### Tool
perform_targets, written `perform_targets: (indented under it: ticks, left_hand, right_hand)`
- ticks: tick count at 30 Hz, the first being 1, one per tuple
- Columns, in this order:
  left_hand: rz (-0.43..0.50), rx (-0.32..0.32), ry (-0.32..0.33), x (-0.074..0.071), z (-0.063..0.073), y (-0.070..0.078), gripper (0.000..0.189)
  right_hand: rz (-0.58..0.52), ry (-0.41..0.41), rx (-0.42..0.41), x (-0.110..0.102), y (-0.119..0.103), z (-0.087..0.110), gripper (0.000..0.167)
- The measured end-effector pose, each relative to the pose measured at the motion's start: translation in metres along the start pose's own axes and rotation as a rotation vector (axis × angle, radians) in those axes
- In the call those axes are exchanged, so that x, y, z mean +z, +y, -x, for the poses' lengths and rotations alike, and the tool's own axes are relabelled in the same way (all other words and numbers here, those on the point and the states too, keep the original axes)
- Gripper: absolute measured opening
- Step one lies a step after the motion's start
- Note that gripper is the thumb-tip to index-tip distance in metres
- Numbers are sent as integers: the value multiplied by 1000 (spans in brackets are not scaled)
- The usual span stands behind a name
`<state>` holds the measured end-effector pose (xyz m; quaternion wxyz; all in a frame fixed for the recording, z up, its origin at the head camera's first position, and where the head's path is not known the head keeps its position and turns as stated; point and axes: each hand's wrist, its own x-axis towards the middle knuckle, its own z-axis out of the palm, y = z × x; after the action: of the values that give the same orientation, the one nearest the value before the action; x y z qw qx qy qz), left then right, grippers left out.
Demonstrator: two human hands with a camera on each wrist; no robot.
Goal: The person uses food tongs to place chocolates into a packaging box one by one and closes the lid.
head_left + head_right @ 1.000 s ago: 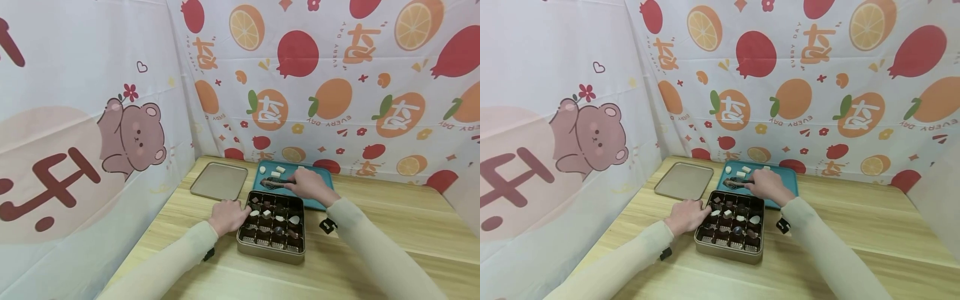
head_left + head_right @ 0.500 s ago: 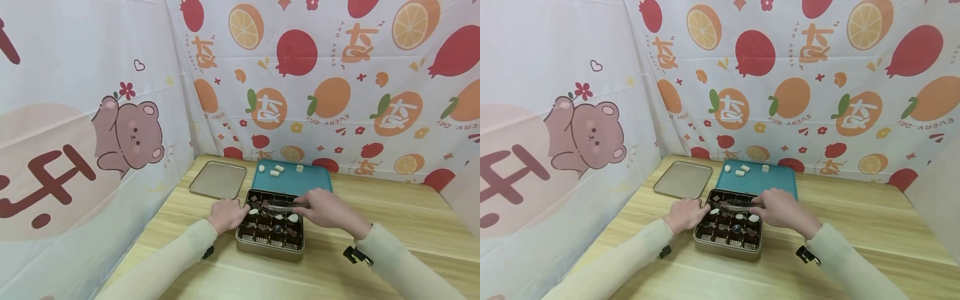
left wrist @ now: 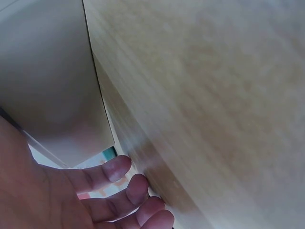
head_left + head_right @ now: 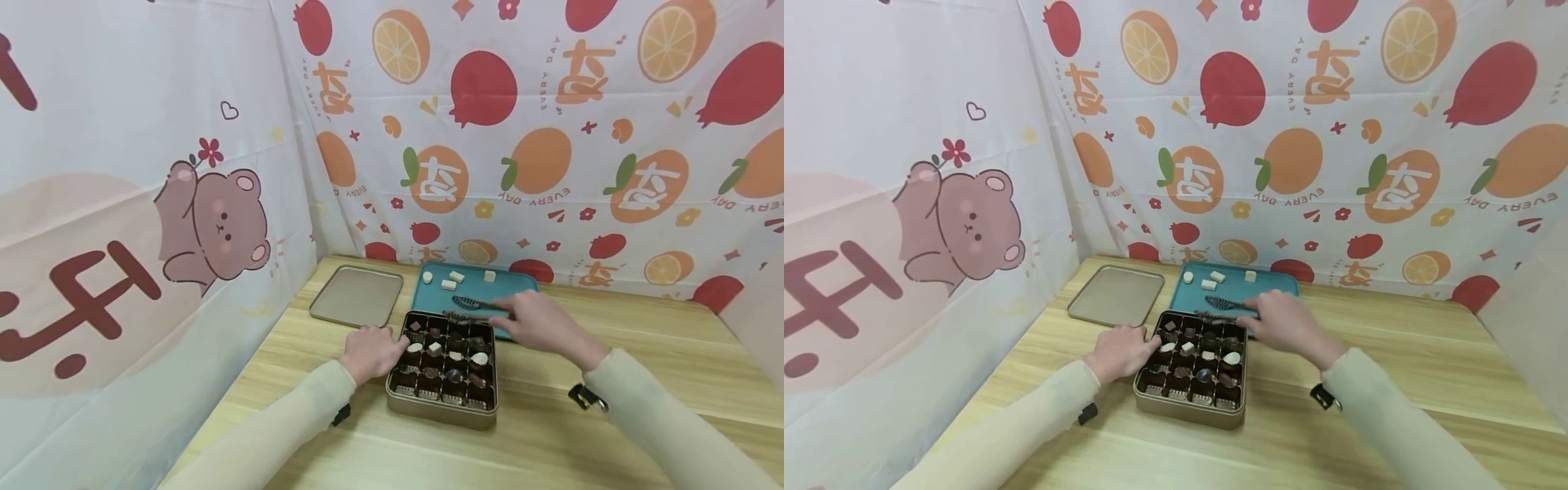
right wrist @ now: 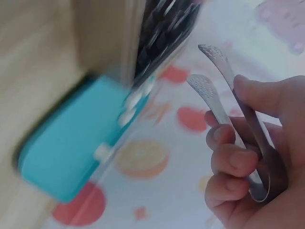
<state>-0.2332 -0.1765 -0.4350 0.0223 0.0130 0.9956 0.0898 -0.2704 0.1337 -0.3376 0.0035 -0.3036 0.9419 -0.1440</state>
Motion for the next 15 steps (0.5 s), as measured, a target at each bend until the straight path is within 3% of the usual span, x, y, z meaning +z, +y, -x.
perform_targets:
  ticks: [7,15]
  left_hand:
    - [-2,-11,-8,0,2,1,68]
    - [-5,-6,9,0,1,2,67]
  right_hand:
    - [63,-84,27,-5,46,-33,42]
    - [96,-213,0,-7,53,-48,41]
